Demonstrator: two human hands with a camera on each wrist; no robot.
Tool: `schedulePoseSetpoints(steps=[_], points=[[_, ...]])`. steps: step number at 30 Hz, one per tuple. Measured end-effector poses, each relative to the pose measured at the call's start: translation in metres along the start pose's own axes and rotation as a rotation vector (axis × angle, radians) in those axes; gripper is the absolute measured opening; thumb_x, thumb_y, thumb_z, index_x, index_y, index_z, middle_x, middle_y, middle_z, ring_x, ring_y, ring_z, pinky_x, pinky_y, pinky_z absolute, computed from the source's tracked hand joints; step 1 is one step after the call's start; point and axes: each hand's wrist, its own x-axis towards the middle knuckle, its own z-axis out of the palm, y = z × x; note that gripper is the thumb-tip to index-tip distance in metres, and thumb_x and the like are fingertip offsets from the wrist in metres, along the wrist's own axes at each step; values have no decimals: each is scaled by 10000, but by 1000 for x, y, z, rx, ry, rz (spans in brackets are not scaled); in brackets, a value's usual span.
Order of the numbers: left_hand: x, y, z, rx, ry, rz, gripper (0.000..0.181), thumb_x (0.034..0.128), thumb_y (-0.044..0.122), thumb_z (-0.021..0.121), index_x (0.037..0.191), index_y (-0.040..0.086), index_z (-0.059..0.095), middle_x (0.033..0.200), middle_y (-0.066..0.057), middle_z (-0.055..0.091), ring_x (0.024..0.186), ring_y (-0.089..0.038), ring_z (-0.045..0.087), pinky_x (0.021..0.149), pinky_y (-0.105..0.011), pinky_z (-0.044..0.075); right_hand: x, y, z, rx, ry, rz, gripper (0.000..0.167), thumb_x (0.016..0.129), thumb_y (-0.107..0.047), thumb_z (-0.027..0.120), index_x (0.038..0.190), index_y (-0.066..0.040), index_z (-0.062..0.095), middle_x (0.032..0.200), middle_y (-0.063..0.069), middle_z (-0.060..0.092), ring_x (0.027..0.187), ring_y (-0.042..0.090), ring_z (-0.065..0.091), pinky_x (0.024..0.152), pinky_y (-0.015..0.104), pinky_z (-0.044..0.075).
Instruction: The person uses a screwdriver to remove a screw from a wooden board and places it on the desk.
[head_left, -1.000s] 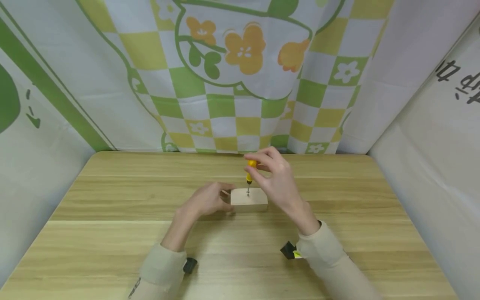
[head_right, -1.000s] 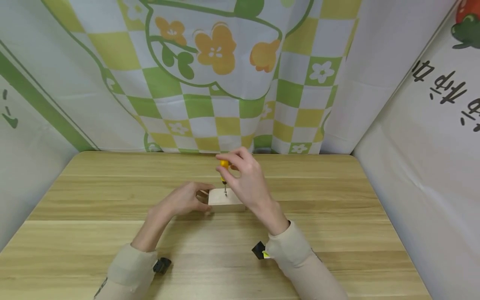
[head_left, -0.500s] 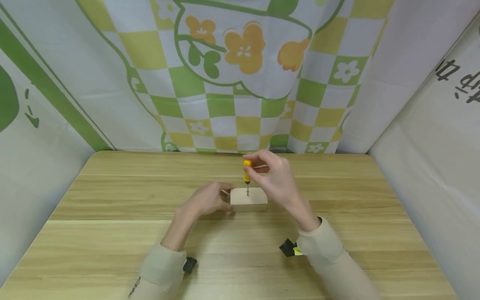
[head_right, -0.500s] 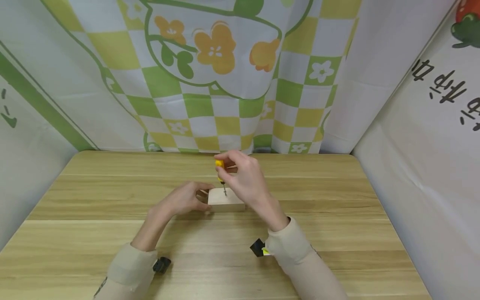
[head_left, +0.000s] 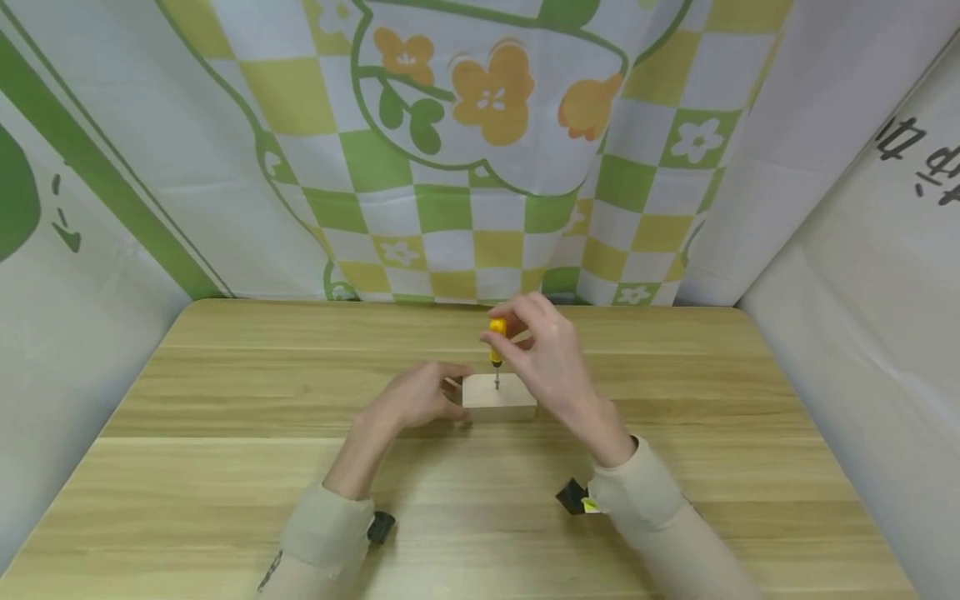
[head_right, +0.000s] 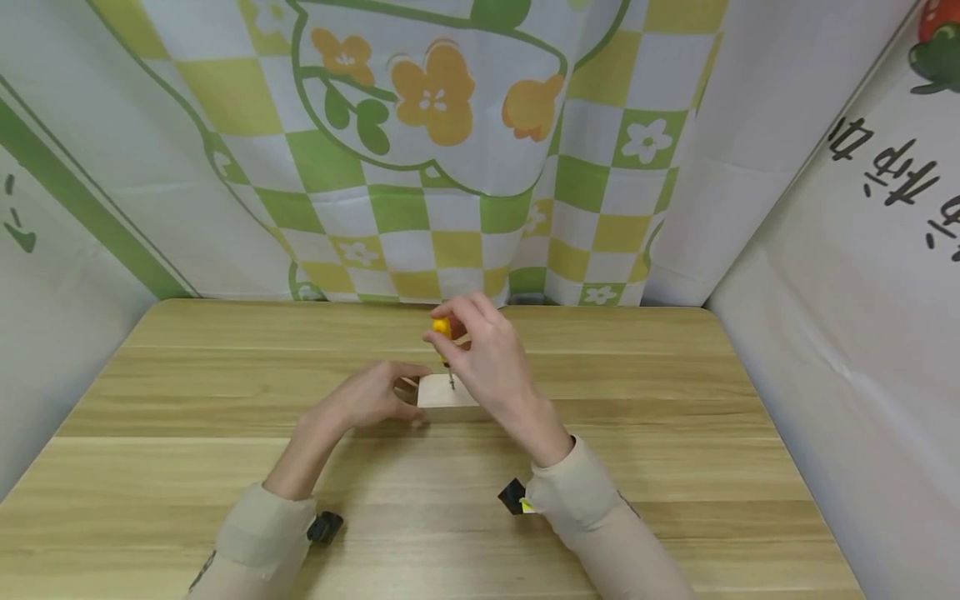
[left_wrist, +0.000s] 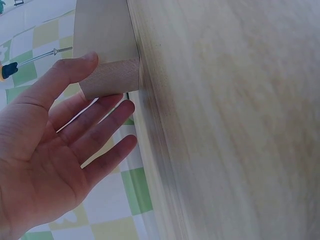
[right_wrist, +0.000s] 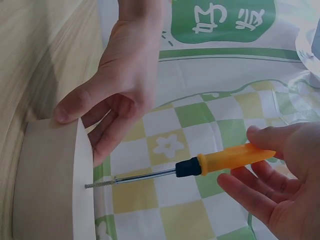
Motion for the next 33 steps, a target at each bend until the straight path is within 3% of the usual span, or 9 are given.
schedulePoseSetpoints(steps=[7, 16, 21, 25, 33], points=[[0, 1, 0, 6, 3, -1, 695, 763, 267, 848, 1394, 147, 583, 1273, -75, 686, 1082, -204, 693, 969, -416, 544, 0, 0, -1, -1, 31, -10, 189, 836, -52, 783, 1010, -25, 713, 930, 93, 661, 806, 163, 692, 689, 184, 592], [-1, 1, 2, 3, 10, -14, 677, 770, 277, 848, 1386, 156, 594, 1326, -57, 650, 1093, -210, 685, 940, -417, 557, 1, -4, -3, 37, -50, 23, 207, 882, 27, 690, 1083, -14, 711, 1018, 111, 708, 875, 194, 725, 756, 185, 591], [-2, 2, 2, 1, 13, -9, 672, 772, 277, 849, 1384, 160, 597, 1324, -62, 651, 1098, -215, 684, 940, -416, 559, 0, -3, -2, 50, -68, 29, 209, 895, -30, 709, 1104, -30, 707, 1055, 96, 657, 952, 198, 687, 778, 220, 599], [-2, 2, 2, -4, 11, -14, 677, 774, 277, 847, 1391, 169, 590, 1340, -61, 641, 1113, -217, 678, 941, -418, 558, -1, -1, -1, 35, -53, 16, 222, 875, -98, 756, 1087, -46, 711, 1024, 78, 601, 905, 168, 646, 739, 230, 606], [-2, 2, 1, 3, 10, 0, 685, 770, 269, 847, 1393, 156, 587, 1328, -77, 652, 1090, -216, 688, 948, -413, 554, -1, -2, -1, -26, -35, 36, 271, 851, -85, 778, 1082, -28, 649, 969, 78, 655, 858, 177, 680, 662, 212, 594]])
